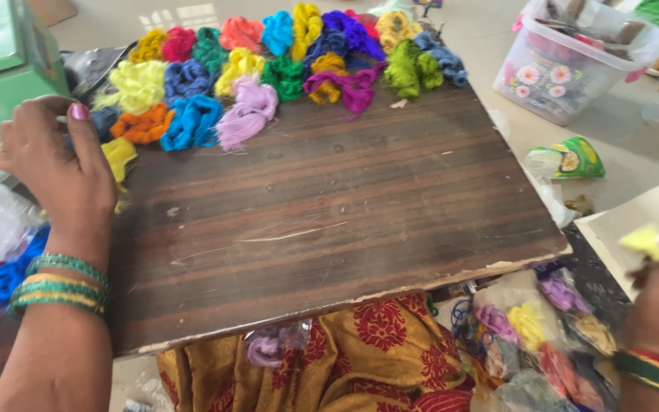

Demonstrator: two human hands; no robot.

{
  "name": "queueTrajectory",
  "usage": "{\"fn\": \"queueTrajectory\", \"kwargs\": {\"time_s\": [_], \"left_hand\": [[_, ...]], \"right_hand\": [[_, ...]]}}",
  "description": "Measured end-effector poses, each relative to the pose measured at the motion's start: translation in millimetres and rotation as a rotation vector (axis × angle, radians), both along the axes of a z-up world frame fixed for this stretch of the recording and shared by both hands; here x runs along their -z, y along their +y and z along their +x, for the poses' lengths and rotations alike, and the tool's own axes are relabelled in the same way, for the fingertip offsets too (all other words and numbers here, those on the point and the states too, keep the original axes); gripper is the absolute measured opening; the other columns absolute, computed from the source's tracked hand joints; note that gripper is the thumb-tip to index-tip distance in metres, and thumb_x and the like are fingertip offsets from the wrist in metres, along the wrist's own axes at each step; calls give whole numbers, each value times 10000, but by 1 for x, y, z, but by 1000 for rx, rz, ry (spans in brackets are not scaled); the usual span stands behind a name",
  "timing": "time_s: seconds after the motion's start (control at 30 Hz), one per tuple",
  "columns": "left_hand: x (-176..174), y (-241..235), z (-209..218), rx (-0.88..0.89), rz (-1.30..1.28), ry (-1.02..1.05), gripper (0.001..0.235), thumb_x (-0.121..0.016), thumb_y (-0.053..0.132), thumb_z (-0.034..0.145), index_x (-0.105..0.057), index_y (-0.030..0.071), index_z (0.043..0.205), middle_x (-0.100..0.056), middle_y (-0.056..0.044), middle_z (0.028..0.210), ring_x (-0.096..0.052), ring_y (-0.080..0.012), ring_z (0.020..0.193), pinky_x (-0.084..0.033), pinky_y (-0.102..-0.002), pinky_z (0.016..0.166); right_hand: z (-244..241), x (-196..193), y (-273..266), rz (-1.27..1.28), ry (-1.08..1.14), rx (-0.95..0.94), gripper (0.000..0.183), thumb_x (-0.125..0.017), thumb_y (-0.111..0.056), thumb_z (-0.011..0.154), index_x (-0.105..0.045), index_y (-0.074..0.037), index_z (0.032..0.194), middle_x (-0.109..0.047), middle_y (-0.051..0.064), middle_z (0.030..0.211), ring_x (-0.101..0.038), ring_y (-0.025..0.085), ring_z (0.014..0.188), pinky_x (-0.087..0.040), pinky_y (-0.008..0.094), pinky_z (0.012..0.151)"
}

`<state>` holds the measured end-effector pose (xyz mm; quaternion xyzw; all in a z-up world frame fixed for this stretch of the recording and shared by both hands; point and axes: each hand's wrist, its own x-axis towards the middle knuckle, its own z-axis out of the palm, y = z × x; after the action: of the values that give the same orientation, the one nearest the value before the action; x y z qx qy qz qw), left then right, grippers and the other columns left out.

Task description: The recorder is twisting and organizing colorful synthetic fiber bundles on a workbench.

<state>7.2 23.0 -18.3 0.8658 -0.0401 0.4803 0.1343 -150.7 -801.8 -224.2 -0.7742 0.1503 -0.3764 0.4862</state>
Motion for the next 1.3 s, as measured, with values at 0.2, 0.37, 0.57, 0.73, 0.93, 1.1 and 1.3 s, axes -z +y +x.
{"fn": "queueTrajectory", "kwargs": {"time_s": [0.2,0.37,0.57,0.73,0.93,1.1,1.3], "left_hand": [[-69,-104,-38,444,-180,50,75,-667,63,1066,-650,16,1123,-655,-96,1016,-626,-246,954,-488,-369,849],[-85,-208,-93,814,-520,709,402,-769,146,856,-636,99,1232,-745,-16,1025,-691,-79,793,-562,-244,665],[-18,-239,-104,1036,-941,941,460,-737,88,910,-575,73,1340,-702,-44,921,-638,-72,770,-572,-245,675],[0,-242,-101,1026,-1038,871,154,-739,59,929,-664,-13,1043,-701,-35,842,-633,-64,737,-511,-224,631],[-10,-244,-110,874,-1214,854,144,-595,-25,842,-645,62,946,-702,45,795,-609,-34,665,-492,-218,564],[-9,-266,-153,1152,-348,483,170,-706,78,786,-616,96,929,-642,-76,850,-645,-254,799,-536,-368,706],[-37,-276,-164,1364,-194,398,365,-756,120,853,-627,78,1192,-655,-105,1033,-660,-324,929,-563,-416,824]], "right_hand": [[19,-182,110,-167,-103,-344,192,-546,42,998,-627,2,1168,-647,104,1124,-616,170,1043,-477,294,945],[38,-227,291,-245,-105,-755,326,-584,133,875,-688,-20,1143,-668,91,1236,-622,181,1178,-479,298,1047],[49,-223,341,-118,134,-1070,332,-644,111,839,-723,-7,1139,-689,111,1245,-638,209,1197,-487,321,999],[54,-211,321,354,95,-1136,314,-617,136,855,-714,59,1144,-658,146,1287,-613,236,1243,-475,377,1073],[63,-218,316,947,-231,-1127,261,-597,-9,977,-653,30,1229,-683,178,1235,-675,320,1188,-510,507,1118],[66,-234,292,785,-279,-1088,200,-597,79,1076,-584,-16,1252,-681,157,1187,-676,294,1082,-565,429,897],[71,-297,314,582,-43,-1114,419,-639,99,889,-623,-56,1278,-651,99,1167,-665,236,1070,-573,369,906]]}}
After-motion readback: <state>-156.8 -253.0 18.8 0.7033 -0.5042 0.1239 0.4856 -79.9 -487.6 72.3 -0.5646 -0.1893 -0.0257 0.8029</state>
